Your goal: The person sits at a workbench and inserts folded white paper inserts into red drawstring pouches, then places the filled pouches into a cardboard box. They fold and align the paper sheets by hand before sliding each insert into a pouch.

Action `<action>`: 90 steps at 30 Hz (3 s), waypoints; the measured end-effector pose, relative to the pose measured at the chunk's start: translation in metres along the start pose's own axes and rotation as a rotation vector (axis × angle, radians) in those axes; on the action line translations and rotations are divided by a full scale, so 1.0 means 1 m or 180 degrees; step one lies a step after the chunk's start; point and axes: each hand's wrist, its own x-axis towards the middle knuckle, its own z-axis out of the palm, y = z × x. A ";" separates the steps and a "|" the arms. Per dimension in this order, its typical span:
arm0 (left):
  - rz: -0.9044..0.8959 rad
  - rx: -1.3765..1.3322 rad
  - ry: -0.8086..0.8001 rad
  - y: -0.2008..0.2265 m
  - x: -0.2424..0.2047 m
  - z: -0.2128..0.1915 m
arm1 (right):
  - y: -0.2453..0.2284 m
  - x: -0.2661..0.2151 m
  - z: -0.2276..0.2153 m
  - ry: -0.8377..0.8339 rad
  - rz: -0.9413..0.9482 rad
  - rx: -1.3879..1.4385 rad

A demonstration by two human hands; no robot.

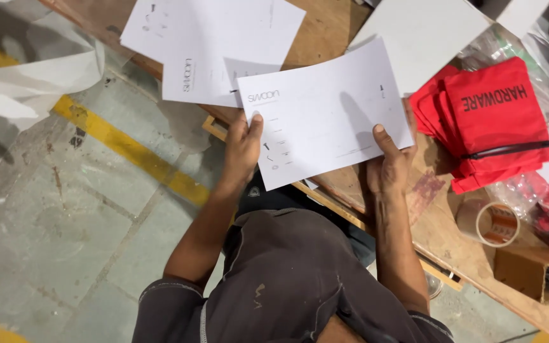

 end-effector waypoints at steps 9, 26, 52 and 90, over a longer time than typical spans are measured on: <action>-0.0379 -0.0690 0.0286 -0.004 -0.001 0.013 | 0.060 -0.014 -0.023 -0.1471 -0.1711 -0.3158; -0.0272 -0.0636 0.0278 -0.005 0.004 0.023 | 0.015 -0.038 0.056 -0.3333 -0.2114 -0.4549; 0.0267 0.3348 0.0208 0.031 0.007 0.031 | 0.080 0.056 0.058 -0.2447 -0.2030 -0.5038; 0.1398 0.1381 -0.1271 0.051 0.039 0.020 | 0.006 0.021 0.007 -0.0637 0.0792 0.0437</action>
